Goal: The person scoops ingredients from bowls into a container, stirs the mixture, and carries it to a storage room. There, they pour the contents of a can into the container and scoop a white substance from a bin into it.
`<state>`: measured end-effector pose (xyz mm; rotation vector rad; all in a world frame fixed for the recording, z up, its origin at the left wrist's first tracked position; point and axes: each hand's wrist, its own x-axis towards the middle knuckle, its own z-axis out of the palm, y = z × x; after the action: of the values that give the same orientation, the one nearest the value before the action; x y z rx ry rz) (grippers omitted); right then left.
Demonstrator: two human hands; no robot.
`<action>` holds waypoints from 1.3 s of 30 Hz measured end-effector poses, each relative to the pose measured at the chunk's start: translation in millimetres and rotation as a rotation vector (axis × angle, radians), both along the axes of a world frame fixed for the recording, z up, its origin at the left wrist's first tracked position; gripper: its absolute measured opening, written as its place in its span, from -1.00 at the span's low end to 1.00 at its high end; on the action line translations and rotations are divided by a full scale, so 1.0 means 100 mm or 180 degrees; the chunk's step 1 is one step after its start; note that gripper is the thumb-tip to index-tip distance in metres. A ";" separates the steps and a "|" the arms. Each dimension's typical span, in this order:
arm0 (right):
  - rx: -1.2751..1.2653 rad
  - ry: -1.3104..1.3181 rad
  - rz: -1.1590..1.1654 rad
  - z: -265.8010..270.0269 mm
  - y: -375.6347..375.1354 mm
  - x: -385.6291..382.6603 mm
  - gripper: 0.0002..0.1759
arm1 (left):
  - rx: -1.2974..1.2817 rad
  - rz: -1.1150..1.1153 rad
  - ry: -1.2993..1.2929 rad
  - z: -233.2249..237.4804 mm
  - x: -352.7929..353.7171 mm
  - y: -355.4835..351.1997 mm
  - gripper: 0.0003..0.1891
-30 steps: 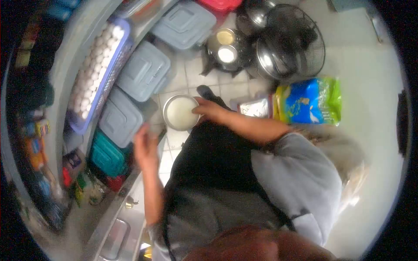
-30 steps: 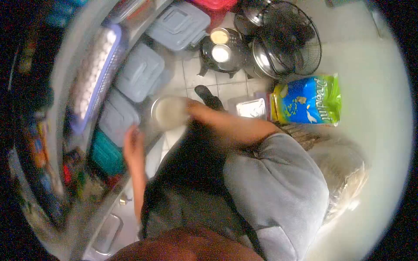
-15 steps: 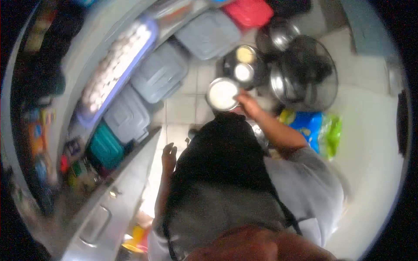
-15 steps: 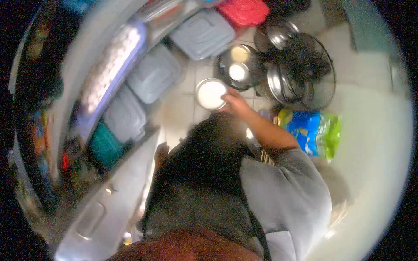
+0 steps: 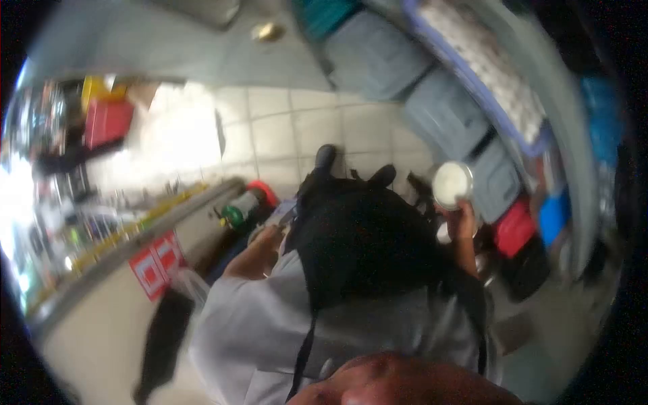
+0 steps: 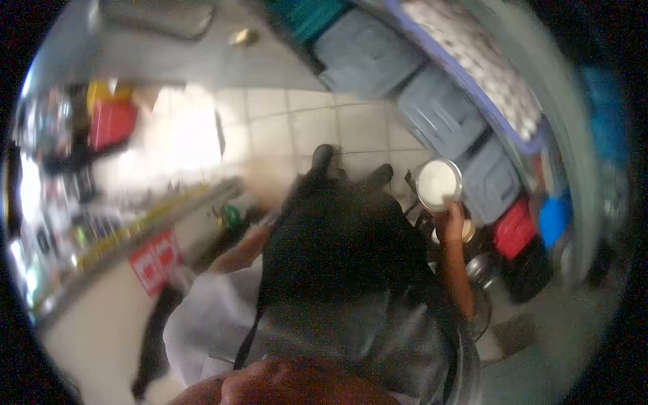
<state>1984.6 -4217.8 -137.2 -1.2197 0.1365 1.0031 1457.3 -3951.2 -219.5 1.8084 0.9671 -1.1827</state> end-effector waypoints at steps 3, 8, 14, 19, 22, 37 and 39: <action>-0.0191 0.0002 0.0513 0.14 0.39 -0.09 -0.39 | 0.0129 0.0151 0.0060 0.11 -0.33 -0.27 -0.39; -0.0368 0.0280 0.0878 0.55 0.74 0.30 -0.34 | 0.0920 0.1274 -0.0250 0.54 -0.36 -0.72 -0.42; -0.0403 0.0158 0.1237 0.66 1.23 0.27 -0.40 | 0.1225 0.1825 -0.0504 0.91 -0.42 -0.72 -0.45; -0.0171 0.0391 0.1406 0.37 1.31 0.54 -0.33 | 0.2496 0.3818 -0.0276 0.62 -0.63 -0.42 -0.55; -0.0274 0.0386 0.1157 0.42 1.23 0.51 -0.33 | 0.3224 0.3370 -0.0531 0.90 -0.42 -0.04 -0.61; 0.0284 0.0350 -0.0997 0.88 -0.28 -0.12 -0.49 | -0.1767 0.0589 -0.2859 2.01 4.45 -0.38 -0.54; 0.0692 0.0132 -0.1577 0.83 -0.70 -0.33 -0.34 | -0.1514 -0.0010 -0.2846 1.76 4.71 -0.64 -0.57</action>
<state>1951.7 -4287.8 -53.7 -0.9042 0.3361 0.5913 1928.4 -4015.4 -43.4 1.6596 0.1423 -0.4276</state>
